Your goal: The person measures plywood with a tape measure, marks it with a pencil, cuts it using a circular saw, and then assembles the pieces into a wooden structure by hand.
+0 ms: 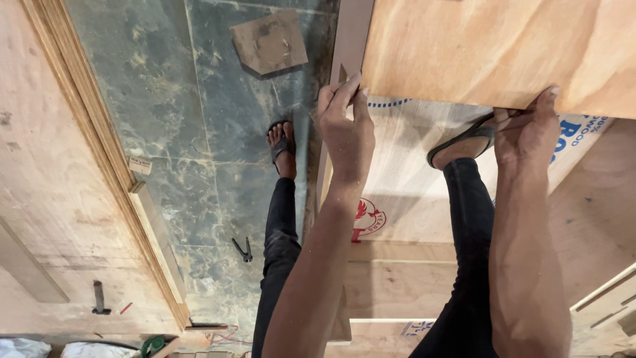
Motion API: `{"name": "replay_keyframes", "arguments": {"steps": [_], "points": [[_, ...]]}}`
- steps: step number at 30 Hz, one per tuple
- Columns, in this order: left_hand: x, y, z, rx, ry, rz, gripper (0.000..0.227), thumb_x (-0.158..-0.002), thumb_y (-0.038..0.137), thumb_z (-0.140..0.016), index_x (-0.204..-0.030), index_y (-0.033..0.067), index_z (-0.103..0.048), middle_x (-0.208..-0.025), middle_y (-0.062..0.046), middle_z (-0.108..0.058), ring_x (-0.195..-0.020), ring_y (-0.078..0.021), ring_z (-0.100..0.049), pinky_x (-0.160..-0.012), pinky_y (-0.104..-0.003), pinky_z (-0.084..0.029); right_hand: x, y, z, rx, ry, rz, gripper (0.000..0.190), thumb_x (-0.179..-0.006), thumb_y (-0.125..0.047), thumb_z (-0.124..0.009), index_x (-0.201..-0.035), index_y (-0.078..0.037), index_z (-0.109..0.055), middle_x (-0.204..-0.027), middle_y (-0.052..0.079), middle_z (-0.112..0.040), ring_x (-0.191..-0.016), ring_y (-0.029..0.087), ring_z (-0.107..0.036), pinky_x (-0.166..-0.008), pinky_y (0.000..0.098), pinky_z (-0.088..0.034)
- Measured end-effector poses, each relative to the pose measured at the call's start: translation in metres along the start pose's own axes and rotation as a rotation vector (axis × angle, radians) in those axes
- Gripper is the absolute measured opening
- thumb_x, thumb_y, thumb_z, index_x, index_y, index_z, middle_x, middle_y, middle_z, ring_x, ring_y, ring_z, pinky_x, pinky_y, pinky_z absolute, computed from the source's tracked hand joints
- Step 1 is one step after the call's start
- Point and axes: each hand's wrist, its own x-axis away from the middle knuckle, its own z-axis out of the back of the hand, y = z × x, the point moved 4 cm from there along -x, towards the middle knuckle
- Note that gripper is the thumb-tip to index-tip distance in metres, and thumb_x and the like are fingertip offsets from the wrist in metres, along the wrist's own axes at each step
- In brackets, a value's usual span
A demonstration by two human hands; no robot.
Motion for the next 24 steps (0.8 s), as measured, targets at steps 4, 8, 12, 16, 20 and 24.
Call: {"name": "replay_keyframes", "arguments": {"steps": [4, 8, 12, 16, 20, 24], "points": [[-0.001, 0.001, 0.002, -0.008, 0.013, -0.042, 0.022, -0.095, -0.002, -0.069, -0.117, -0.0008, -0.073, -0.103, -0.009, -0.069, -0.091, -0.0173, -0.072, -0.083, -0.029, -0.059, 0.002, 0.001, -0.002, -0.012, 0.011, -0.004, 0.053, -0.111, -0.032, -0.052, -0.151, 0.003, -0.043, -0.153, 0.021, -0.055, -0.140, 0.035, -0.062, -0.118, 0.0509, -0.052], [-0.004, 0.001, 0.004, -0.034, 0.002, -0.043, 0.022, -0.092, -0.004, -0.071, -0.114, -0.0006, -0.074, -0.100, -0.009, -0.069, -0.088, -0.0171, -0.072, -0.082, -0.029, -0.059, 0.000, 0.000, -0.004, -0.019, 0.032, -0.020, 0.053, -0.112, -0.032, -0.052, -0.150, 0.003, -0.044, -0.150, 0.021, -0.057, -0.136, 0.034, -0.062, -0.115, 0.0485, -0.054], [-0.005, -0.004, 0.003, -0.015, 0.000, -0.022, 0.025, -0.091, -0.004, -0.072, -0.115, 0.0017, -0.074, -0.100, -0.008, -0.070, -0.088, -0.0170, -0.072, -0.082, -0.029, -0.059, 0.001, -0.001, -0.003, -0.025, 0.013, -0.026, 0.052, -0.111, -0.031, -0.050, -0.150, 0.003, -0.044, -0.150, 0.020, -0.058, -0.137, 0.033, -0.065, -0.115, 0.0474, -0.055], [-0.002, -0.016, 0.001, 0.098, -0.011, 0.005, 0.026, -0.094, -0.002, -0.071, -0.120, 0.0020, -0.072, -0.106, -0.009, -0.070, -0.094, -0.0166, -0.073, -0.084, -0.028, -0.061, -0.004, -0.003, 0.007, 0.006, -0.008, -0.030, 0.054, -0.114, -0.032, -0.050, -0.152, 0.005, -0.045, -0.153, 0.022, -0.059, -0.138, 0.034, -0.065, -0.117, 0.0476, -0.054], [0.015, -0.033, -0.007, 0.310, 0.063, 0.266, 0.030, -0.097, 0.007, -0.071, -0.125, -0.0017, -0.065, -0.110, -0.009, -0.071, -0.098, -0.0137, -0.071, -0.089, -0.027, -0.061, -0.008, -0.005, 0.013, 0.042, -0.107, -0.019, 0.054, -0.116, -0.033, -0.052, -0.156, 0.003, -0.042, -0.157, 0.019, -0.056, -0.141, 0.032, -0.062, -0.117, 0.0451, -0.057], [0.035, -0.042, -0.024, 0.561, 0.114, 0.451, 0.028, -0.101, 0.007, -0.069, -0.122, -0.0109, -0.066, -0.107, -0.014, -0.073, -0.097, -0.0174, -0.069, -0.090, -0.031, -0.057, -0.013, -0.001, 0.017, 0.003, -0.075, -0.009, 0.057, -0.111, -0.033, -0.054, -0.154, 0.001, -0.041, -0.156, 0.021, -0.055, -0.144, 0.035, -0.061, -0.121, 0.0509, -0.052]]}}
